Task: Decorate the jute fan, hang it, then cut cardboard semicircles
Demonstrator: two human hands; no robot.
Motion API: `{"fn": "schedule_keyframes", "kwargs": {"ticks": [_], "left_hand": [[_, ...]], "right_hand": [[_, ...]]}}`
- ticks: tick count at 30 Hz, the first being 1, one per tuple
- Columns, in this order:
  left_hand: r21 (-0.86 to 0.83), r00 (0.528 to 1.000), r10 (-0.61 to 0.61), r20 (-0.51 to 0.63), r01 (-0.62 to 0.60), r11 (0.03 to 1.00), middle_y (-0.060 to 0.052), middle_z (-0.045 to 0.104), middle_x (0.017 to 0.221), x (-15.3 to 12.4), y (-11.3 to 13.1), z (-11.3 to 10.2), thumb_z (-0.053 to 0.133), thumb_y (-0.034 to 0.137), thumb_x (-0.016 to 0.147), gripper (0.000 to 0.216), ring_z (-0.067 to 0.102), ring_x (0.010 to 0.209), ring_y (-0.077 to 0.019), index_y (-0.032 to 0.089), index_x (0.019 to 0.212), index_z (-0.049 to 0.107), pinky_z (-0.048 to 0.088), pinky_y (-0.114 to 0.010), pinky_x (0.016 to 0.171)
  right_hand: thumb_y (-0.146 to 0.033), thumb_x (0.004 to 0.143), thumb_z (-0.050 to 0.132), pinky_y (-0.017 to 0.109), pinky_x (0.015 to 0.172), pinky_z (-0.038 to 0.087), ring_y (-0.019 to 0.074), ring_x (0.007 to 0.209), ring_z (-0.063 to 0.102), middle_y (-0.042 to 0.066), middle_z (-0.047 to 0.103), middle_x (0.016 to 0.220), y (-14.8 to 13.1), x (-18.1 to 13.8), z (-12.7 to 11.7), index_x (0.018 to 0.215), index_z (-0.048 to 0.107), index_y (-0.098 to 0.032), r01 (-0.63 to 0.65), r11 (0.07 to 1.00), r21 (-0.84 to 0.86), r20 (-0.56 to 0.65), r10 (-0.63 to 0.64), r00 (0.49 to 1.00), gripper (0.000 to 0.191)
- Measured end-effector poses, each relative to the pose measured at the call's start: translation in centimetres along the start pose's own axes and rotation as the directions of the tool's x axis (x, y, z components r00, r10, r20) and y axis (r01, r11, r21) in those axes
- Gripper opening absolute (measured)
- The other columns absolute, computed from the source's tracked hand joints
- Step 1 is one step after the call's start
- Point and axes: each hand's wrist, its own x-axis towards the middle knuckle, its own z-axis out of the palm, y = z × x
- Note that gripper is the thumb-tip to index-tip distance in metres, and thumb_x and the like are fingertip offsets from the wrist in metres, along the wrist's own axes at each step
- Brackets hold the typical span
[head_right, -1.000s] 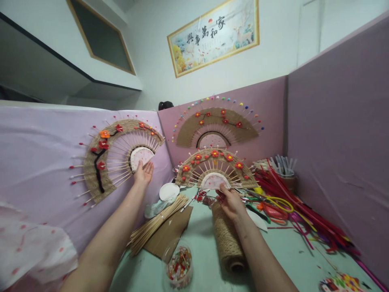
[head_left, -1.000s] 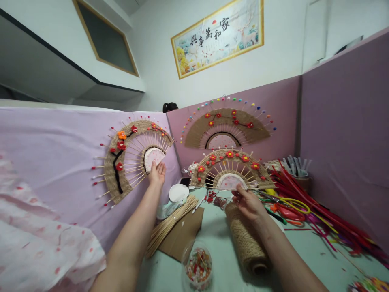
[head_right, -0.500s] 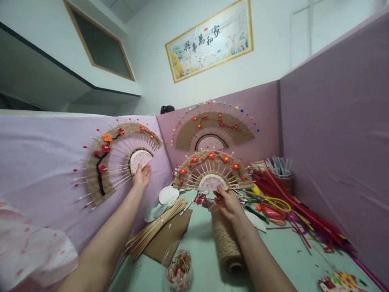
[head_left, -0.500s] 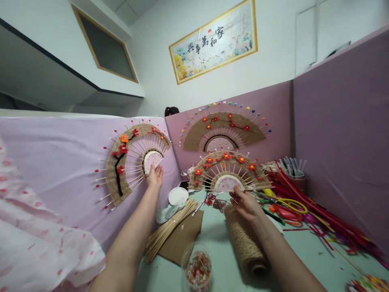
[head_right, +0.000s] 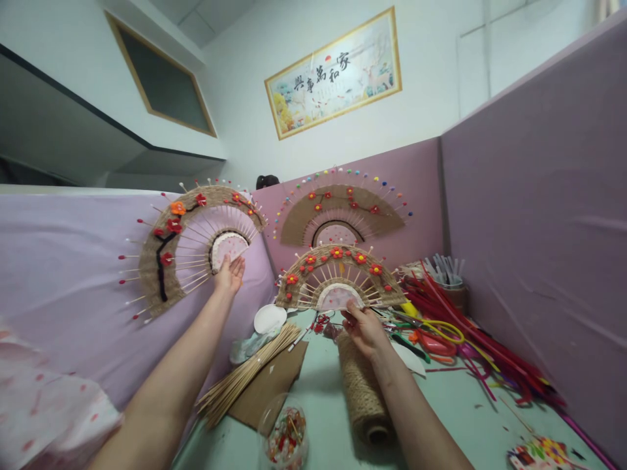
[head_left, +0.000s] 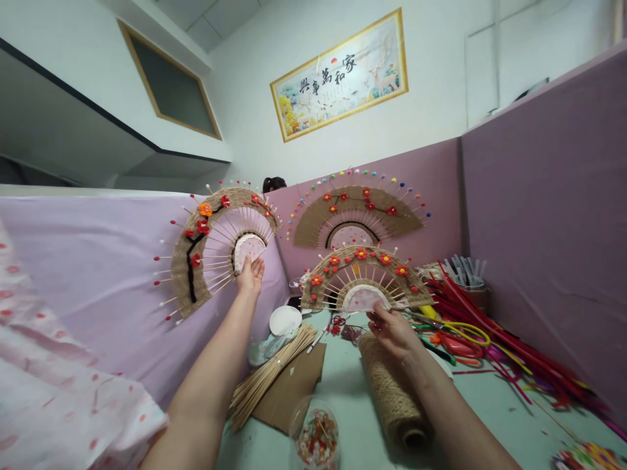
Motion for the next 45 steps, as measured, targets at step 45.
{"fn": "schedule_keyframes", "kwargs": {"ticks": [45], "left_hand": [[0.028,0.944,-0.329,-0.029,0.329,0.944,-0.015,0.074,0.108,-12.2,-14.3,-14.2,0.057,0.014,0.091,0.019,0.068,0.11,-0.0205,0.01,0.108,0.066,0.05,-0.035,0.103]], "right_hand": [[-0.025,0.066,0.086,0.019,0.047,0.044,0.0098,0.058,0.059,-0.003,0.065,0.064,-2.5,2.3,8.2,0.074,0.061,-0.019,-0.072,0.994,0.076,0.282,0.048,0.958,0.028]]}}
